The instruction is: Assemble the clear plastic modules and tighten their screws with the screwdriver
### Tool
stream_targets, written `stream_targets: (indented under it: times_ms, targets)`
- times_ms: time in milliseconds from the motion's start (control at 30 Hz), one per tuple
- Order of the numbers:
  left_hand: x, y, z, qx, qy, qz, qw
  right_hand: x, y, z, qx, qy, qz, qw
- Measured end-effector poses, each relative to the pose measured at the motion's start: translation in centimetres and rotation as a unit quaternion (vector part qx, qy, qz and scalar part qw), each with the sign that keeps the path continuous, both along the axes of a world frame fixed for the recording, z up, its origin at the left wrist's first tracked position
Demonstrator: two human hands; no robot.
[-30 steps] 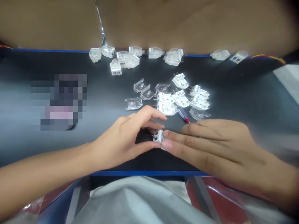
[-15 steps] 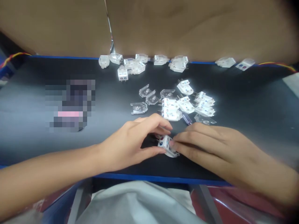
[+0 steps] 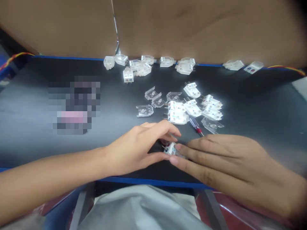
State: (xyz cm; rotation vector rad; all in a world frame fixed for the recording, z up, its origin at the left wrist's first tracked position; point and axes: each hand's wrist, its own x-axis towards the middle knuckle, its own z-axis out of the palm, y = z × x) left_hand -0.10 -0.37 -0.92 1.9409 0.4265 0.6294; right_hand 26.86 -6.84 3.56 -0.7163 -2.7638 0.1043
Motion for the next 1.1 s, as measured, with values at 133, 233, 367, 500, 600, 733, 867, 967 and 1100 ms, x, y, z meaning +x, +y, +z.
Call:
stream_targets:
  times_ms: [133, 233, 367, 500, 600, 733, 867, 967, 1100]
  targets:
    - [0.0, 0.0, 0.1, 0.013, 0.005, -0.003, 1.0, 0.0, -0.5, 0.2, -0.012, 0.002, 0.009, 1.0]
    - [-0.1, 0.0, 0.2, 0.008, 0.011, -0.001, 1.0, -0.2, -0.4, 0.3, -0.025, 0.041, 0.023, 0.999]
    - [-0.1, 0.0, 0.6, 0.0, 0.026, 0.005, 1.0, -0.7, 0.1, -0.7, -0.101, 0.113, -0.033, 0.988]
    - [-0.2, -0.1, 1.0, 0.051, 0.072, 0.025, 0.996, -1.3, 0.6, -2.3, -0.157, 0.271, -0.136, 0.94]
    - [-0.2, -0.1, 1.1, 0.099, 0.093, 0.034, 0.99, -1.5, 0.5, -3.0, -0.19, 0.319, -0.192, 0.908]
    - [-0.3, -0.1, 1.0, 0.117, 0.101, 0.04, 0.987, -1.6, 0.5, -3.0, -0.217, 0.332, -0.21, 0.893]
    - [-0.3, -0.1, 0.9, 0.118, 0.102, 0.042, 0.987, -1.7, 0.8, -2.9, -0.206, 0.335, -0.176, 0.902]
    - [-0.3, 0.0, 0.7, 0.129, 0.1, 0.04, 0.986, -1.6, 0.9, -2.6, -0.165, 0.286, -0.149, 0.932]
    - [-0.3, 0.0, 0.3, 0.165, 0.103, 0.039, 0.98, -1.0, 0.3, -2.6, -0.066, 0.144, -0.126, 0.979]
